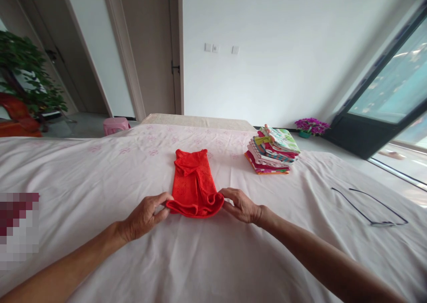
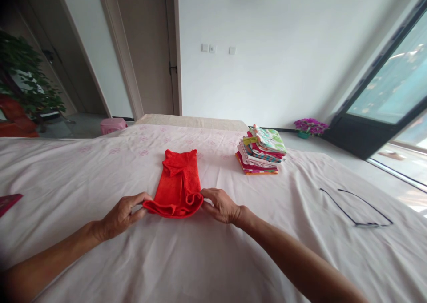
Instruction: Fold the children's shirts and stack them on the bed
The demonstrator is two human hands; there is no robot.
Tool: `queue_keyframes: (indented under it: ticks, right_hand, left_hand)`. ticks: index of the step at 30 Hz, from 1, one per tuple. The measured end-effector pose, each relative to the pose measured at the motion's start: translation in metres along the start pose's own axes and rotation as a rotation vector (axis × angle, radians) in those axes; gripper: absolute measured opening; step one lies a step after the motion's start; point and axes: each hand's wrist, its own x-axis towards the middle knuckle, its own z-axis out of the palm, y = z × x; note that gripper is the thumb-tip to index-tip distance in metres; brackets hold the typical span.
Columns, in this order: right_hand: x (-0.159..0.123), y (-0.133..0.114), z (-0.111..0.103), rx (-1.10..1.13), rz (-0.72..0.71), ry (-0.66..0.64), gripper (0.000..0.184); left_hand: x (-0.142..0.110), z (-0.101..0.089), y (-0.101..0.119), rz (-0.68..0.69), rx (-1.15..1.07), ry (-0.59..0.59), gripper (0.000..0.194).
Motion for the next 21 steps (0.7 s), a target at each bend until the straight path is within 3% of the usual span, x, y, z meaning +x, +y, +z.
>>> queue_keyframes:
  ticks: [4,8,11,15,18,21]
  right_hand:
    - [0.023,0.001,0.014,0.377,0.349,0.224,0.014]
    - [0.052,0.017,0.024,0.503,0.542,0.240,0.015]
    - [0.062,0.026,0.028,0.466,0.537,0.231,0.023]
    - [0.064,0.029,0.030,0.290,0.564,0.292,0.027]
    - [0.063,0.029,0.028,0.046,0.581,0.266,0.035]
    - [0.061,0.032,0.023,-0.283,0.576,0.211,0.027]
  left_hand:
    - [0.017,0.007,0.006,-0.330,-0.369,0.169,0.026]
    - [0.049,0.014,-0.008,-0.566,-0.605,0.189,0.027]
    - [0.063,0.017,-0.020,-0.495,-0.491,0.192,0.034]
    - [0.068,0.022,-0.027,-0.356,-0.285,0.283,0.038]
    - [0.068,0.024,-0.026,-0.412,-0.004,0.268,0.037]
    - [0.067,0.022,-0.025,-0.427,0.340,0.203,0.028]
